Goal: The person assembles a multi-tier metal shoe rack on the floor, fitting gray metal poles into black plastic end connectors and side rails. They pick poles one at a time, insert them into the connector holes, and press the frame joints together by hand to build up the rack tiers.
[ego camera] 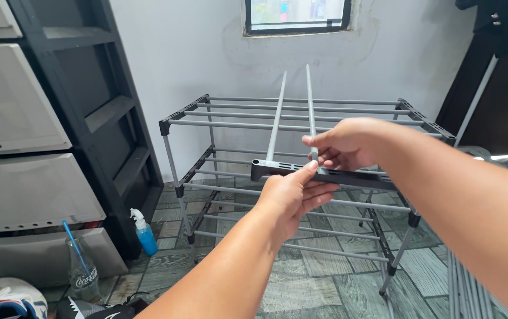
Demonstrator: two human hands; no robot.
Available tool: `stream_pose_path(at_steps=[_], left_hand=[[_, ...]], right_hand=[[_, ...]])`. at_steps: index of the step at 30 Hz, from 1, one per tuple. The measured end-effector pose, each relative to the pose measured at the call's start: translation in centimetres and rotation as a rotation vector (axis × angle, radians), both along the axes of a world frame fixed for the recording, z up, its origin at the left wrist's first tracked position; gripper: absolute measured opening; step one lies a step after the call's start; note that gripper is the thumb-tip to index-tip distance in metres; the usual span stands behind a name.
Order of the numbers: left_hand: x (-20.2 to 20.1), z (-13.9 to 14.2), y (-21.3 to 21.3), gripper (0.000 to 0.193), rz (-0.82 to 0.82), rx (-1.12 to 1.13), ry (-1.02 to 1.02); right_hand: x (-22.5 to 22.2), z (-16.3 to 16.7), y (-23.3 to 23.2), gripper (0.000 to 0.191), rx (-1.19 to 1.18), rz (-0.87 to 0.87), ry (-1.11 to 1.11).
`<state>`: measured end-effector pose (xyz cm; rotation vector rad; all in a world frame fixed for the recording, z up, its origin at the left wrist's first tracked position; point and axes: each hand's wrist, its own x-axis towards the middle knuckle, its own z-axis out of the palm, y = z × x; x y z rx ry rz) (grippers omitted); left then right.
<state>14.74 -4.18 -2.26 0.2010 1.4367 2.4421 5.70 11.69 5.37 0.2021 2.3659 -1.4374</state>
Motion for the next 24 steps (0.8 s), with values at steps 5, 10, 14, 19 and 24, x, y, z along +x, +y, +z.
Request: stream_pose_path(at_steps=[5,10,14,19,24], left_hand=[[0.0,0.0,-0.1,0.033,0.04,-0.029,-0.081],[0.1,-0.7,-0.1,0.038,0.075,-0.038,-0.087],[0.0,-1.2,0.2,0.039,0.077,-0.017,-0.074],[0.2,-1.8,-0.3,0.039,-0.004,0.07,-0.038],[0.5,-2.4,-0.7,0.039,-0.101,0.202,-0.049]], right_hand=[[-1.8,-2.6,1.0,0.027,-0.251,0.019,-0.132],[-2.0,-3.9,1.0,0.024,-0.325,-0.085,-0.071],[-1.8,-4.4,0.6,0.024,-0.3,-0.121,-0.007],[-1.5,-3.9,1.0,0.024,-0.359,-0.031,-0.023],[-0.9,-3.2,2.1,0.025,-0.57,0.13,-0.148]])
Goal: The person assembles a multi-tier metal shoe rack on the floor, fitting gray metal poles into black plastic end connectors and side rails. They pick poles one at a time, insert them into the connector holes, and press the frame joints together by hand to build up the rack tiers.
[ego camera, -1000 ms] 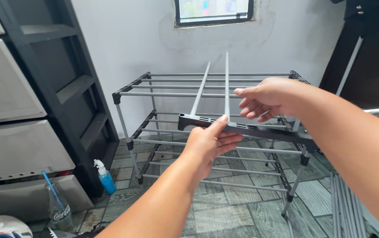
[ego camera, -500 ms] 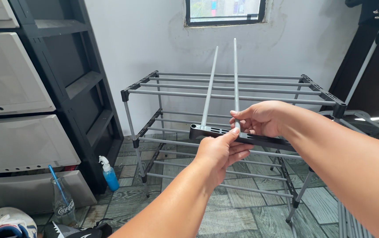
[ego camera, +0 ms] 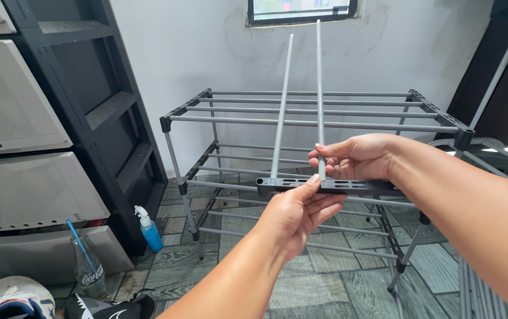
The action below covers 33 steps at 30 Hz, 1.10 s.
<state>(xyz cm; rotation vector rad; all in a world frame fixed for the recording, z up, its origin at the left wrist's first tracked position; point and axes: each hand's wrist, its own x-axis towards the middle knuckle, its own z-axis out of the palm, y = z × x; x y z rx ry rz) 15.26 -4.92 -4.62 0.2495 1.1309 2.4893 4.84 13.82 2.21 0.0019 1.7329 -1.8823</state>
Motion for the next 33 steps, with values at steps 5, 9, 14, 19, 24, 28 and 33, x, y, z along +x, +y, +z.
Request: stream_pose_path(at_steps=[5,9,14,19,24,28,33], left_hand=[[-0.1,0.1,0.4,0.039,0.093,-0.119,0.014],[-0.3,0.4,0.9,0.04,0.144,-0.141,-0.04],[-0.6,0.5,0.6,0.04,0.131,-0.194,0.006],[-0.6,0.3,0.0,0.039,0.056,-0.174,0.011],[-0.4,-0.1,1.6,0.036,0.151,-0.167,0.035],[-0.6,-0.3,3.4,0.033,0.311,-0.233,0.04],[-0.2,-0.7,2.7,0.03,0.235,-0.176,0.071]], right_hand=[[-0.5,-0.4,-0.7,0.024,0.156,-0.103,0.031],[-1.3,-1.0,-1.5,0.029,0.339,-0.242,0.067],[-1.6,-1.2,-1.3,0.028,0.251,-0.207,0.129],[-1.2,-0.4,0.0,0.028,0.106,-0.126,-0.006],[-1.1,-0.9,-0.5,0.027,0.186,-0.233,0.062],[-1.2,-1.5,-1.8,0.028,0.351,-0.412,0.172],[-0.7,-0.5,-1.3,0.026,0.358,-0.297,0.237]])
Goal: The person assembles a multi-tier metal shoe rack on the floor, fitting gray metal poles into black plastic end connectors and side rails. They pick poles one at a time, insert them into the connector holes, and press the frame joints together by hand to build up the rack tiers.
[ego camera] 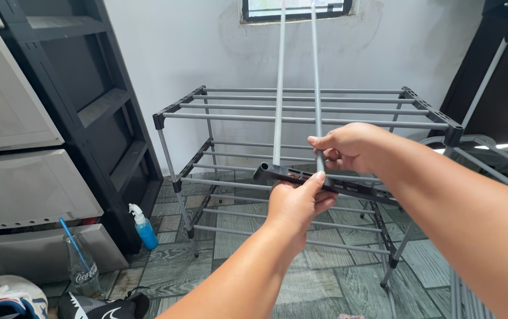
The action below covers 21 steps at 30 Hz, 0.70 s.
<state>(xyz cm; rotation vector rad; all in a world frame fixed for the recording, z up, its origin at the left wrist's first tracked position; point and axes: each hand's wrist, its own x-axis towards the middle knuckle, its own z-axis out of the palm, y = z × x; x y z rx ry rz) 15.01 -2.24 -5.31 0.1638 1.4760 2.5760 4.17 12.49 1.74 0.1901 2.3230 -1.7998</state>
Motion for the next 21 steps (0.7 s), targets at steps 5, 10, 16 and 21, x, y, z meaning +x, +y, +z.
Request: stream_pose_path(at_steps=[5,10,16,21], left_hand=[[0.2,1.1,-1.0,0.03,-0.12,0.089,-0.023],[0.1,2.2,-0.4,0.03,-0.164,0.116,0.006],[0.9,2.1,1.0,0.027,-0.148,-0.011,-0.031],[0.1,3.3,1.6,0.026,-0.162,-0.005,0.008]], right_hand=[[0.5,1.2,2.6,0.023,-0.29,0.143,-0.14],[-1.7,0.2,4.1,0.021,-0.296,0.006,-0.112],[-2.2,1.0,5.3,0.024,-0.153,-0.179,0.005],[1.5,2.1,6.8,0.022,-0.105,-0.31,0.017]])
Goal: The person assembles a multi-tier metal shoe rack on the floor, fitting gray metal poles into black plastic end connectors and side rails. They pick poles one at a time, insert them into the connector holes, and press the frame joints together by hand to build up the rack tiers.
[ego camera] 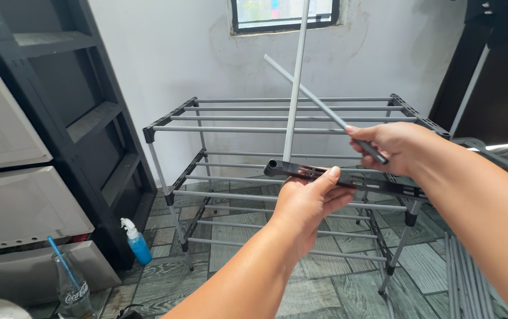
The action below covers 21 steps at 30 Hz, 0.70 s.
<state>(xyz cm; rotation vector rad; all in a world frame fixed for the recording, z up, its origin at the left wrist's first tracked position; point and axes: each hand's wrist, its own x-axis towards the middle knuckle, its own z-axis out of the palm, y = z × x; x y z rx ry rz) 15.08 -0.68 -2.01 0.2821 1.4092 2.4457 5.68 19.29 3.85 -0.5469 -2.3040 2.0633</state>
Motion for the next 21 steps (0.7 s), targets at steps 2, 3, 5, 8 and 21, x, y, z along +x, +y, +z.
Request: stream_pose_path(at_steps=[2,3,5,8,21], left_hand=[[-0.2,0.2,0.8,0.027,-0.029,-0.007,0.003],[-0.1,0.2,1.6,0.027,-0.047,-0.004,-0.012],[0.2,-0.1,3.3,0.028,-0.097,0.013,-0.031],[0.6,-0.6,6.2,0.027,-0.195,0.046,-0.022],[6.1,-8.8,18.0,0.02,-0.501,-0.093,-0.056]], right_hand=[[1.7,-0.1,1.4,0.021,-0.007,-0.057,0.061],[2.5,-0.3,2.5,0.02,-0.008,-0.092,0.089],[4.1,-0.8,5.5,0.021,0.031,-0.166,0.097],[6.5,-1.9,11.4,0.021,0.073,-0.292,0.119],[23.3,-23.2,33.2,0.032,0.198,-0.441,-0.319]])
